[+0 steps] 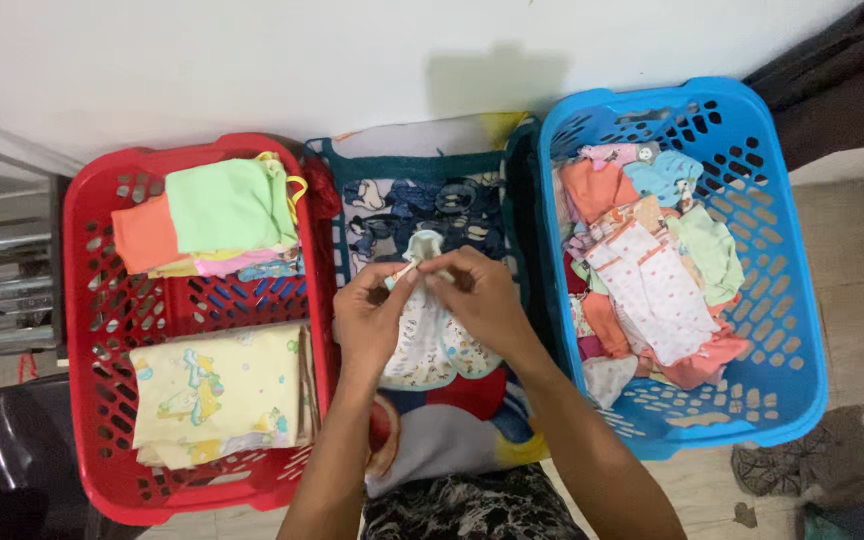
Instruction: The person picks up items of clothing from a laundry basket, folds them by hand on a mat, and places them into another basket.
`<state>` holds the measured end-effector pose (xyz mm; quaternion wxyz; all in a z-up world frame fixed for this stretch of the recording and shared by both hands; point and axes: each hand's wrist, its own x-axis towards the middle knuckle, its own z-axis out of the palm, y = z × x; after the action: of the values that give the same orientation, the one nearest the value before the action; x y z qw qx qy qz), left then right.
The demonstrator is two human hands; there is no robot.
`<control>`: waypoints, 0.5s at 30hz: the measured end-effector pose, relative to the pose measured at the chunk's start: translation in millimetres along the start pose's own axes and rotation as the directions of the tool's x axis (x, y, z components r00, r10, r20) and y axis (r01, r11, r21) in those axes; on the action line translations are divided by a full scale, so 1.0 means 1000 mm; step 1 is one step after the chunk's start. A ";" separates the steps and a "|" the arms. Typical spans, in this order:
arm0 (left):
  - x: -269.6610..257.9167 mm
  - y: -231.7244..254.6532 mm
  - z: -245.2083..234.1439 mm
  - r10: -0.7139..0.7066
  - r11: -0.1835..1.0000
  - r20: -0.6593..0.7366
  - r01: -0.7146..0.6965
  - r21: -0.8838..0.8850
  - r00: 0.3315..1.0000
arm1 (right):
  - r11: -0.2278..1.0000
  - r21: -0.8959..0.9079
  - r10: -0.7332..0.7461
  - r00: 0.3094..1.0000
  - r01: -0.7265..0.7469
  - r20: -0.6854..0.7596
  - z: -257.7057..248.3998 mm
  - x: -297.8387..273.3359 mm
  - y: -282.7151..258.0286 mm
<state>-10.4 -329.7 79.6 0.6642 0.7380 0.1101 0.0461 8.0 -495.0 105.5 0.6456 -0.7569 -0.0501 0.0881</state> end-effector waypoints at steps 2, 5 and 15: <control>-0.012 0.024 -0.012 0.044 0.998 -0.019 -0.045 -0.054 0.999 | 0.991 -0.077 -0.102 0.993 0.106 0.058 -0.005 -0.024 -0.039; -0.022 0.061 -0.037 0.182 0.973 -0.012 -0.181 -0.144 0.983 | 0.877 -0.312 -0.346 0.930 0.366 0.120 -0.007 -0.051 -0.092; -0.058 0.140 -0.080 0.337 0.921 0.120 -0.300 -0.249 0.934 | 0.414 -0.496 -0.727 0.605 0.764 0.325 -0.005 -0.092 -0.183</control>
<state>-69.6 -277.7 231.8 0.7341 0.6668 -0.0713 0.1067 -74.1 -487.9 292.9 0.3450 -0.8117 -0.4242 -0.2052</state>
